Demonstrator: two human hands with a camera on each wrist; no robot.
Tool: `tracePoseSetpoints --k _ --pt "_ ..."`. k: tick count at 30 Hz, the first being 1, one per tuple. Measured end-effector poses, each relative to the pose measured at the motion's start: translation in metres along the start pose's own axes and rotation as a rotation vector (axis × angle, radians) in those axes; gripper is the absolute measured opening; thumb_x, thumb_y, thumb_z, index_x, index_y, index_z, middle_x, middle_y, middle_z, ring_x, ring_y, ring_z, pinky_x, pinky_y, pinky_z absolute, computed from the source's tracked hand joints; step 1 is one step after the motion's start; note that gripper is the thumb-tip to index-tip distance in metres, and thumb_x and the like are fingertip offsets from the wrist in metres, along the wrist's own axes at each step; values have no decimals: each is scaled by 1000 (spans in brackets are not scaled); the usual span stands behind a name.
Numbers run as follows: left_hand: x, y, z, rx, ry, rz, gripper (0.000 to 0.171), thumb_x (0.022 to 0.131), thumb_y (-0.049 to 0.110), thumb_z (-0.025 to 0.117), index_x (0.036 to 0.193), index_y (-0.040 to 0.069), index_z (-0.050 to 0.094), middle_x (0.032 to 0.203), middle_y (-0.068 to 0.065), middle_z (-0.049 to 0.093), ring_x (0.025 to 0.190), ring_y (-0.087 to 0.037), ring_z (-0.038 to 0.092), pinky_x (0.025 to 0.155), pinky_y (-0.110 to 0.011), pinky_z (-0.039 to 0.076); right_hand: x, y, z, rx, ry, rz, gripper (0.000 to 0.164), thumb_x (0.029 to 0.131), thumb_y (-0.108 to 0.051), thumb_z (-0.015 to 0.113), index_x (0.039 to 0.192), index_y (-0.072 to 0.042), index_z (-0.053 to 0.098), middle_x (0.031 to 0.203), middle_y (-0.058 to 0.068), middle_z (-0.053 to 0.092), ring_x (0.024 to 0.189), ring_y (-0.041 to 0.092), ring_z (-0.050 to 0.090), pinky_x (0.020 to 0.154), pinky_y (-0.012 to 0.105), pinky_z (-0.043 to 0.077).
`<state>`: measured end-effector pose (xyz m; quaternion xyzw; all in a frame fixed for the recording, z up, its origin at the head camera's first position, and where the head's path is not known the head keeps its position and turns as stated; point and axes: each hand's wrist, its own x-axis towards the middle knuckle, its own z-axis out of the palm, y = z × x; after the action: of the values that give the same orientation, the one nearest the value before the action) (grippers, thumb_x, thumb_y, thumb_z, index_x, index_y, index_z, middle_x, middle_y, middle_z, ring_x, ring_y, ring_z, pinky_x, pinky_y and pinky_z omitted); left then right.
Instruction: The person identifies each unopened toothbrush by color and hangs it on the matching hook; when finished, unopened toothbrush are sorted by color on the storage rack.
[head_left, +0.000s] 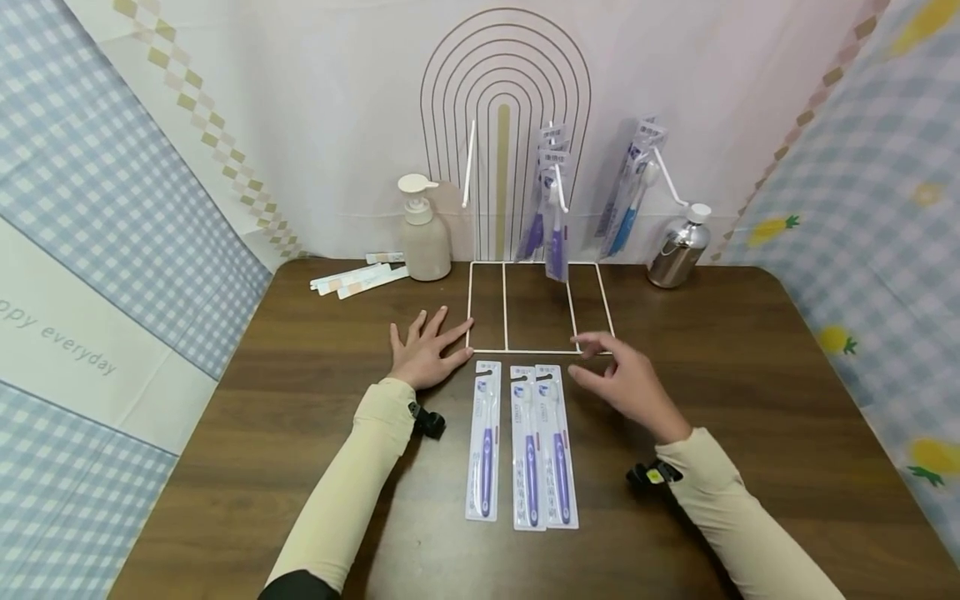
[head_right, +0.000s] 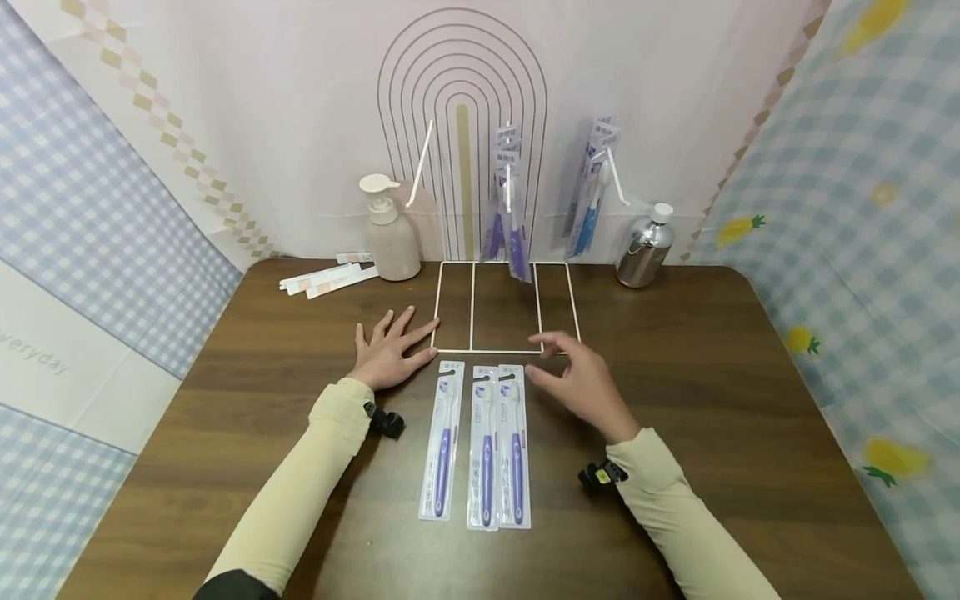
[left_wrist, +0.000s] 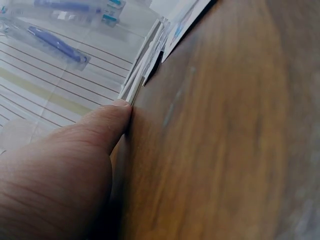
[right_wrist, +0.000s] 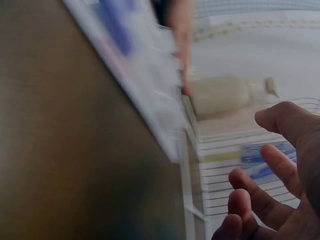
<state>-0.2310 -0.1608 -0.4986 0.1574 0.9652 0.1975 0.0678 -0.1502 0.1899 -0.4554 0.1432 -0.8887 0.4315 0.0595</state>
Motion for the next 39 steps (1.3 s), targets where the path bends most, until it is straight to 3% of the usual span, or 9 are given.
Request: tracePoseSetpoints --k 4,11,17,28,39 --pt "1 0 -1 7 -6 0 63 105 66 48 163 49 35 178 -2 12 162 -38 3 117 -74 -15 -17 12 15 -8 -79 28 43 92 -20 85 131 -11 70 107 9 71 65 19 57 58 29 48" --pt "2 -2 -2 -4 -7 -1 63 105 66 47 164 49 34 178 -1 11 162 -38 2 116 -73 -18 -24 16 31 -106 -171 47 52 90 -34 86 135 -15 70 109 5 65 100 21 60 84 41 49" --pt "2 -2 -2 -13 -8 -4 64 104 68 46 164 50 34 178 -1 11 162 -38 1 115 -73 -19 -21 8 33 -217 -219 124 62 86 -53 85 139 -24 70 107 5 56 88 21 55 69 37 45" --pt "1 1 -3 -2 -13 -12 63 105 65 48 164 48 34 178 -2 12 162 -38 3 117 -74 -15 -23 8 38 -238 -166 165 46 89 -49 84 129 -29 74 102 1 54 75 18 49 59 35 38" --pt "4 -4 7 -7 -10 -12 64 104 69 47 163 51 33 178 2 10 162 -37 2 115 -73 -19 -34 12 36 -83 -124 113 39 89 -41 87 122 -22 80 110 3 62 95 18 58 81 40 48"
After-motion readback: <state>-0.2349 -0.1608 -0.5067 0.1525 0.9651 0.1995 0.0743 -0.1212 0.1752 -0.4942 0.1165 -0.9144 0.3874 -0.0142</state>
